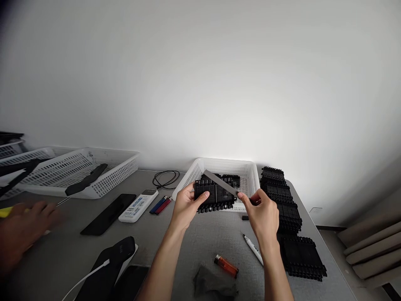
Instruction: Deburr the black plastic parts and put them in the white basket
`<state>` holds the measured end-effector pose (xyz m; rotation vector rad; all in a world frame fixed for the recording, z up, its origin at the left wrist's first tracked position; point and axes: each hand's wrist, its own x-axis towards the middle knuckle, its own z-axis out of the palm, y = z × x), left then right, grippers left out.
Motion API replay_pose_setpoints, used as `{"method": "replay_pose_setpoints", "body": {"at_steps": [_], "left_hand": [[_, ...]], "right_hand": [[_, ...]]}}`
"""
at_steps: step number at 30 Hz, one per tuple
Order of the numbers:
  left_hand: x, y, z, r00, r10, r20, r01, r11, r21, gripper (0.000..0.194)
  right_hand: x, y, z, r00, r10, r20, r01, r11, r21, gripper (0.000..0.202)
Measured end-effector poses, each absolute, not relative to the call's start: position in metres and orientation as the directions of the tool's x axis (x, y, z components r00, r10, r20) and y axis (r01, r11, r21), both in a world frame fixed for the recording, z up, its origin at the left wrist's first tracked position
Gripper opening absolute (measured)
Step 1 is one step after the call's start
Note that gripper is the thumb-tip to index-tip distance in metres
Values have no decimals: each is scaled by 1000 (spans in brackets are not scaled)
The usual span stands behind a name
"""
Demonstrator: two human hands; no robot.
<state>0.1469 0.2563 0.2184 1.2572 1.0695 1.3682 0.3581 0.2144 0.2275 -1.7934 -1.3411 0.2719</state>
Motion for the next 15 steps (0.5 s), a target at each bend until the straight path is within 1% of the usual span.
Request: {"method": "replay_pose_setpoints", "body": {"at_steps": [2, 6, 8, 12, 15], "left_hand": [[150, 257, 215, -5, 987, 159, -42, -159, 986, 42], [154, 256, 211, -16, 984, 175, -10, -175, 984, 28], [153, 256, 213, -3, 985, 173, -40, -173, 984, 31], [146, 255, 223, -24, 989, 149, -117, -151, 982, 46], [144, 255, 226, -45, 991, 130, -129, -135, 982, 46]], "right_hand": [[349, 213, 227, 370, 876, 308, 678, -29, -734, 58], [332, 212, 226, 331, 892, 308, 708, -18, -706, 57], [333, 212, 226, 342, 893, 292, 711, -43, -702, 58], [353, 215, 227, 397, 873, 285, 689, -78, -720, 59], [365, 217, 228, 418, 863, 285, 669, -80, -738, 58]]}}
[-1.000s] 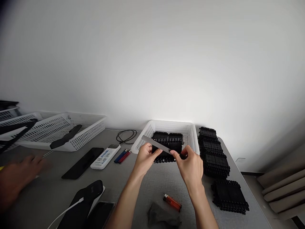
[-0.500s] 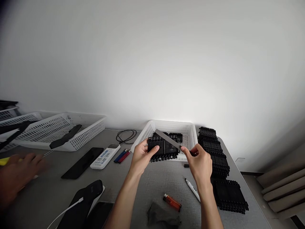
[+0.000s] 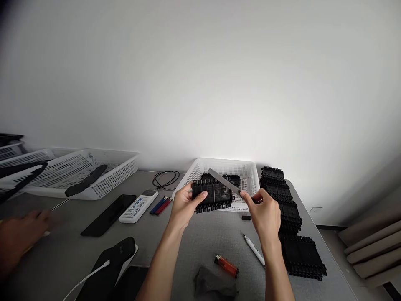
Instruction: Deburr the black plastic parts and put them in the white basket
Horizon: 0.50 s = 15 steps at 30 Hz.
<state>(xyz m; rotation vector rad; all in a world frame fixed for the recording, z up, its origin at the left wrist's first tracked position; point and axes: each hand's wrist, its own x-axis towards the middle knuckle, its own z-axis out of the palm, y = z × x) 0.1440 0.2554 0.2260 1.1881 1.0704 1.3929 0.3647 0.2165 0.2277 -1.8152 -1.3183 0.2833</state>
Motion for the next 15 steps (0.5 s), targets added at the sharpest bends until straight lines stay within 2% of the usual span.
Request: {"method": "replay_pose_setpoints", "body": {"at_steps": [4, 9, 15], "left_hand": [[150, 254, 224, 9, 993, 116, -112, -114, 987, 48], [154, 252, 223, 50, 988, 145, -121, -138, 983, 46], [142, 256, 226, -50, 992, 113, -204, -121, 972, 49]], "right_hand": [[355, 216, 227, 374, 878, 299, 644, -14, -765, 59], [338, 214, 226, 345, 890, 299, 674, -13, -739, 58], [362, 215, 229, 425, 858, 288, 651, -69, -756, 58]]}}
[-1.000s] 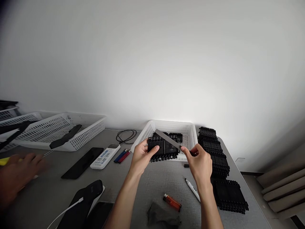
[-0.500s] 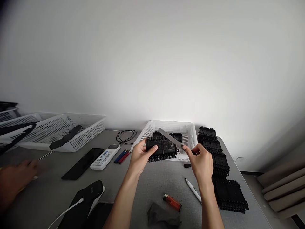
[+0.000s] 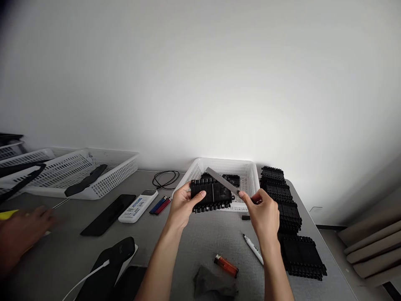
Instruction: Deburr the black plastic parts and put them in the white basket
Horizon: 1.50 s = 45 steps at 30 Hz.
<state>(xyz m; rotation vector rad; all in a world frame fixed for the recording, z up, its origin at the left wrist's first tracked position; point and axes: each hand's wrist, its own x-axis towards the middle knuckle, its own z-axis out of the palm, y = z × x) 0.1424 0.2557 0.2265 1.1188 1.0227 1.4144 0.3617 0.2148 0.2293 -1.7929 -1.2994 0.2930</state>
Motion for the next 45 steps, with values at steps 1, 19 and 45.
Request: {"method": "replay_pose_setpoints", "body": {"at_steps": [1, 19, 45], "left_hand": [[141, 256, 226, -60, 992, 115, -201, -124, 972, 51], [138, 255, 226, -61, 987, 146, -129, -153, 980, 51], [150, 250, 230, -95, 994, 53, -224, -73, 972, 45]], "right_hand": [[366, 215, 230, 444, 852, 278, 651, -93, -754, 58], [375, 219, 225, 460, 821, 338, 657, -58, -752, 58], [353, 231, 216, 77, 985, 155, 162, 141, -977, 50]]}}
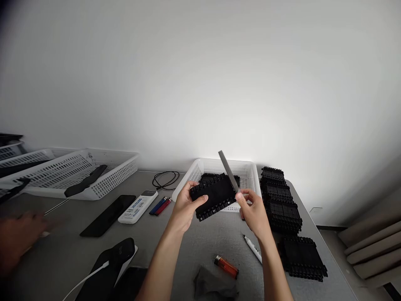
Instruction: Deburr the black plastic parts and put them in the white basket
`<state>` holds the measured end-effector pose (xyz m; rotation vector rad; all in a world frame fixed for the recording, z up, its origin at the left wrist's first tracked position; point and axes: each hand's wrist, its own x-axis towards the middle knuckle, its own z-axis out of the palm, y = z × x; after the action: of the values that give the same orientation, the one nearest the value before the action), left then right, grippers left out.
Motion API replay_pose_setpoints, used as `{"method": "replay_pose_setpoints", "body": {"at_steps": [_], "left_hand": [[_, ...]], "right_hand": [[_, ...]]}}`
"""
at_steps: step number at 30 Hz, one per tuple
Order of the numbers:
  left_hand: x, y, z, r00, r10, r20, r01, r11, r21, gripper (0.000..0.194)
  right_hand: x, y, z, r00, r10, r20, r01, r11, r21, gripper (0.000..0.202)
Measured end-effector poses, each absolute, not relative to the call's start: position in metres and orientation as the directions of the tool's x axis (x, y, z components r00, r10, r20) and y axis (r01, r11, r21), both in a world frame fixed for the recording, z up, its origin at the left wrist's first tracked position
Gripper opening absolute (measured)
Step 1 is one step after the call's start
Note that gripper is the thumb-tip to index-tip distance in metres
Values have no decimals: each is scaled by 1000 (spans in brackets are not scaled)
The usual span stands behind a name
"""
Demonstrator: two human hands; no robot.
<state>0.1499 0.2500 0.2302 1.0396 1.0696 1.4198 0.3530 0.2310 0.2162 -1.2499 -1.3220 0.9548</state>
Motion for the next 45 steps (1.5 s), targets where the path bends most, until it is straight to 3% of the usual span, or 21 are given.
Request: {"method": "replay_pose_setpoints", "body": {"at_steps": [4, 8, 12, 15, 24, 31, 41, 45], "left_hand": [[152, 251, 226, -79, 995, 61, -166, -74, 983, 42], [147, 249, 224, 71, 996, 62, 76, -67, 995, 35], [150, 242, 228, 229, 966, 120, 152, -157, 976, 39], [157, 240, 230, 256, 949, 186, 148, -229, 962, 41], [159, 254, 208, -72, 967, 245, 173, -230, 958, 58], [161, 251, 215, 22, 947, 320, 179, -319, 931, 40], [157, 254, 208, -152, 946, 285, 191, -255, 948, 53], [153, 256, 205, -141, 951, 275, 203, -245, 948, 54]], "right_hand": [[347, 232, 213, 59, 987, 146, 83, 141, -986, 46], [351, 234, 209, 136, 981, 137, 23, 135, -991, 44], [350, 232, 210, 176, 974, 145, 57, 137, -989, 49], [346, 229, 214, 179, 966, 187, 143, 163, -976, 49], [343, 218, 226, 212, 929, 303, 427, 191, -884, 52], [321, 204, 229, 238, 934, 267, 690, 31, -723, 49], [329, 207, 230, 353, 897, 265, 731, -88, -677, 54], [340, 210, 229, 406, 871, 278, 714, -112, -691, 56]]}}
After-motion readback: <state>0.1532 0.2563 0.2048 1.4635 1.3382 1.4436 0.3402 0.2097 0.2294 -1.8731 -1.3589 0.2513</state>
